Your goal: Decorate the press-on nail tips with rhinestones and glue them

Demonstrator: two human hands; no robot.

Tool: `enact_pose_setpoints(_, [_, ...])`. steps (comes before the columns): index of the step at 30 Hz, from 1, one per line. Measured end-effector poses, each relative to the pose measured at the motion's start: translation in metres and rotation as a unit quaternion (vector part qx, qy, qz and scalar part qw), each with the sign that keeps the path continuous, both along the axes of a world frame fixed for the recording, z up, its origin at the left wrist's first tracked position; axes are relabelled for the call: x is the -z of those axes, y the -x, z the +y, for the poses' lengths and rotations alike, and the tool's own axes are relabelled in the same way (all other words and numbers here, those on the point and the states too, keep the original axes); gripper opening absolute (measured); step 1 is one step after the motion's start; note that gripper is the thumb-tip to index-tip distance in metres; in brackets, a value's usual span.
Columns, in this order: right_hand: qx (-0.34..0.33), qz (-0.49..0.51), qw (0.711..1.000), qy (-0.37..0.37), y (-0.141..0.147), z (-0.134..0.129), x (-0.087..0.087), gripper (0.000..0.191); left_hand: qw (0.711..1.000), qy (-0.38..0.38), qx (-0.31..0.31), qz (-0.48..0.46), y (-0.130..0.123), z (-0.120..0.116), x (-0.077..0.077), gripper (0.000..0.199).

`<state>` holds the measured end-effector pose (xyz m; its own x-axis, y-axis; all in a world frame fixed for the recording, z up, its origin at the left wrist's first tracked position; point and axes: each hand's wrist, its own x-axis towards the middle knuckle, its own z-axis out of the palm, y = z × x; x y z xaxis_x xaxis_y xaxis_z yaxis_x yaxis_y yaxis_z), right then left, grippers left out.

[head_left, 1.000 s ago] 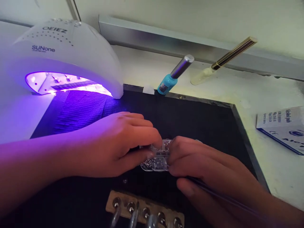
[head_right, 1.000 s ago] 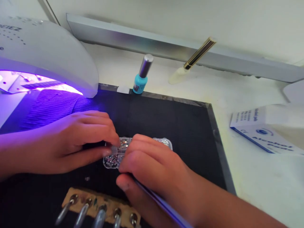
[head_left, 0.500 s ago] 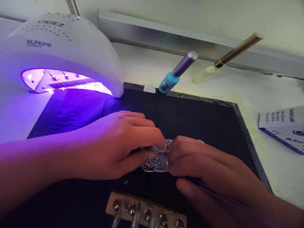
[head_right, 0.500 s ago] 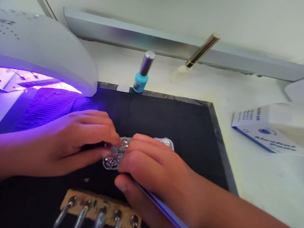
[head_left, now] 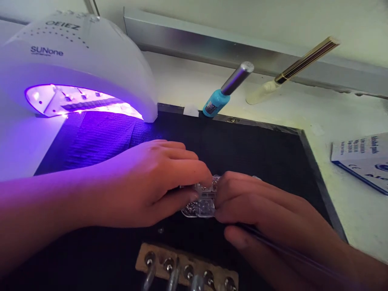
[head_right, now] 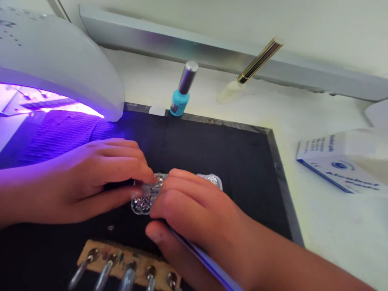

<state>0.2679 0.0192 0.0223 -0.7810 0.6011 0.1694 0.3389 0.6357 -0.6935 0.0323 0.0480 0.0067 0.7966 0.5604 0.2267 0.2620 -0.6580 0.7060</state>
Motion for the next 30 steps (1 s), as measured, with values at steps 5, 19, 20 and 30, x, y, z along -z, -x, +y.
enact_pose_setpoints(5, [0.002,0.003,1.000,-0.005,-0.0002,-0.0008,0.0005,0.007,1.000,0.000,0.002,0.005,0.0001,-0.0001,-0.0004,0.016])
enact_pose_setpoints(19, [0.008,0.062,0.995,0.080,-0.0043,0.0006,-0.0015,0.006,1.000,-0.005,-0.002,0.012,0.0006,-0.0001,-0.0011,0.014])
enact_pose_setpoints(20, [0.014,0.066,0.994,0.083,-0.0048,0.0003,-0.0013,0.006,1.000,-0.005,-0.002,0.013,0.0006,-0.0001,-0.0011,0.014])
enact_pose_setpoints(30, [0.068,0.121,0.983,0.123,-0.0016,-0.0024,-0.0028,0.010,1.000,-0.010,-0.005,-0.005,0.0008,-0.0016,0.0011,0.014])
